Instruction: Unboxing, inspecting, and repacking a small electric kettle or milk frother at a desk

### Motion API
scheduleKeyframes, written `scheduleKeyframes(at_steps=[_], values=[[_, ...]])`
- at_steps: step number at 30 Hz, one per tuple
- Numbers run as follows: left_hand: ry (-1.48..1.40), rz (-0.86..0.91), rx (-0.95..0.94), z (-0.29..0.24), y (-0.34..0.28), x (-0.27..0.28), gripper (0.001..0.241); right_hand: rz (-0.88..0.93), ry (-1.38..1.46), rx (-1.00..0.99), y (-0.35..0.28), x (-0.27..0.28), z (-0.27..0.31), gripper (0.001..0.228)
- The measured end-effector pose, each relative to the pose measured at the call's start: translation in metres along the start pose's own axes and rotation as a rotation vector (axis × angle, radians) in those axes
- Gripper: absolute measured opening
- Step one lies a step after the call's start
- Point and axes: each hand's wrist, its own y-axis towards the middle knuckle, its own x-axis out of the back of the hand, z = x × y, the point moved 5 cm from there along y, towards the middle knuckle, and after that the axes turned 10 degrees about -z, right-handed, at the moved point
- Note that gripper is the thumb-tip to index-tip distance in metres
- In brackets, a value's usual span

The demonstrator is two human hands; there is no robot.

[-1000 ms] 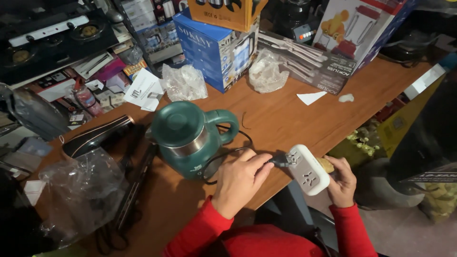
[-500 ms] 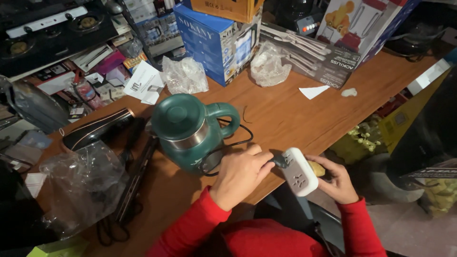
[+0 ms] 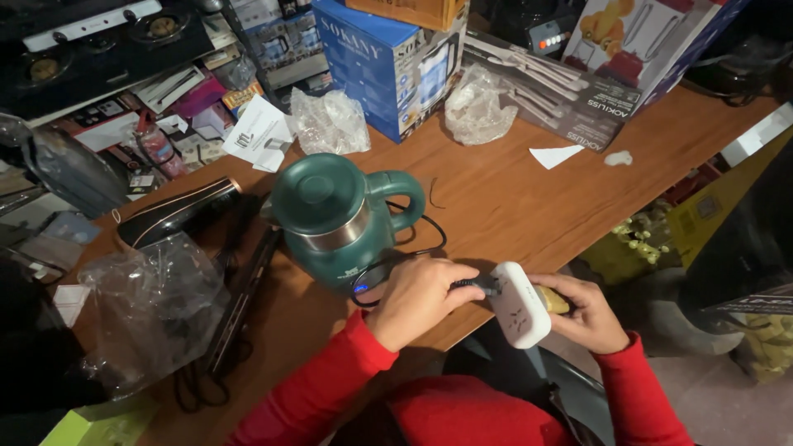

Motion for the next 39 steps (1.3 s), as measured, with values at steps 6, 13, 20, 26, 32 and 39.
scheduleKeyframes(at_steps=[6, 13, 20, 26, 32, 39], values=[[-0.088, -0.005, -0.031, 0.002, -0.001, -0.004, 0.027, -0.001, 0.008, 0.056, -0.004, -0.006, 0.019, 0.065], [-0.172, 0.013, -0.011, 0.005, -0.004, -0.005, 0.027, -0.018, 0.037, 0.082, -0.007, -0.011, 0.034, 0.063], [-0.184, -0.105, -0.108, 0.002, -0.008, -0.006, 0.031, 0.061, -0.129, 0.145, -0.006, -0.011, 0.06, 0.063], [-0.254, -0.166, -0.183, -0.005, -0.011, -0.002, 0.027, 0.03, -0.094, 0.141, -0.015, -0.006, 0.05, 0.062], [-0.255, -0.139, -0.135, -0.001, -0.015, -0.013, 0.025, 0.031, -0.101, 0.101, -0.017, -0.006, 0.051, 0.063], [-0.289, -0.125, 0.024, 0.021, -0.039, -0.052, 0.036, 0.137, -0.115, -0.005, -0.017, -0.01, 0.048, 0.061]])
